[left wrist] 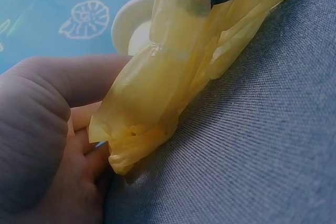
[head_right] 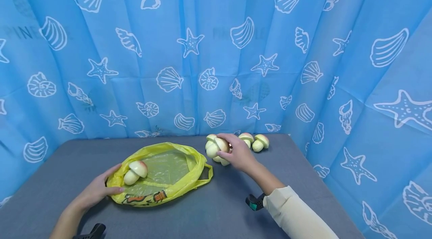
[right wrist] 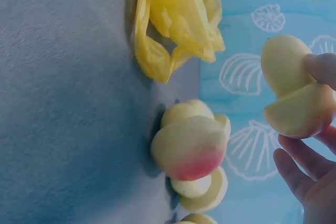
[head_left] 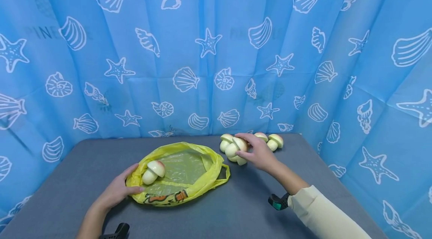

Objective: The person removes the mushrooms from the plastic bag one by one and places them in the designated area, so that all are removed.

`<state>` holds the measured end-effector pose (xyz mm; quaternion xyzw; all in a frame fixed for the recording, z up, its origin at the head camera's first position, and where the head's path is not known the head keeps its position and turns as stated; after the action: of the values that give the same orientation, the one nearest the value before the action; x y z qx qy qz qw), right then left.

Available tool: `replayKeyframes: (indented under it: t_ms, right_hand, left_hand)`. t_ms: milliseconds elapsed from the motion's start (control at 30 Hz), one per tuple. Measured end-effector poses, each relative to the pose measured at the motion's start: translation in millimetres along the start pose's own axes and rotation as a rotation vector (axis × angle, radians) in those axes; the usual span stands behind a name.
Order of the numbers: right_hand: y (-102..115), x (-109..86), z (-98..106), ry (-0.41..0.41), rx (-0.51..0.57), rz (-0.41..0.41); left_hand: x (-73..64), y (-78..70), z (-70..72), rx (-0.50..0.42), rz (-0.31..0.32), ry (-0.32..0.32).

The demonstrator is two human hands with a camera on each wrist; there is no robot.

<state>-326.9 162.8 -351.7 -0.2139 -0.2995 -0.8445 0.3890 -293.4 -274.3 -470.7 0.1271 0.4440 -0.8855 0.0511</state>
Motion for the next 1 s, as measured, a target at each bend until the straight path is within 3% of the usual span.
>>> replayKeyframes:
  t_ms: [233, 567, 1000]
  right_hand:
    - [-12.8, -15.7, 7.4, -0.052, 0.017, -0.058]
    - [-34.1, -43.8, 20.1, -0.112, -0.057, -0.093]
    - [-61.1, -67.9, 20.9, 0.013, -0.191, -0.188]
  left_hand:
    - [-1.1, -0.1, -0.1, -0.010, -0.011, 0.004]
    - [-1.5, -2.3, 0.0, 0.002, -0.003, -0.004]
    - [-1.4, -0.4, 0.0, -0.009, -0.002, 0.006]
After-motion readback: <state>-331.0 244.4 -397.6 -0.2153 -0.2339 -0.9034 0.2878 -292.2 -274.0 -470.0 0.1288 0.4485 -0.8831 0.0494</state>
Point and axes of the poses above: each hand's wrist, its own x-axis towards the middle knuckle, its own z-axis out of the back of the hand, y = z × x, the point moved 5 cm from there along x, towards the middle knuckle, and after that the axes turned 13 degrees about z, right-handed, at the moved point
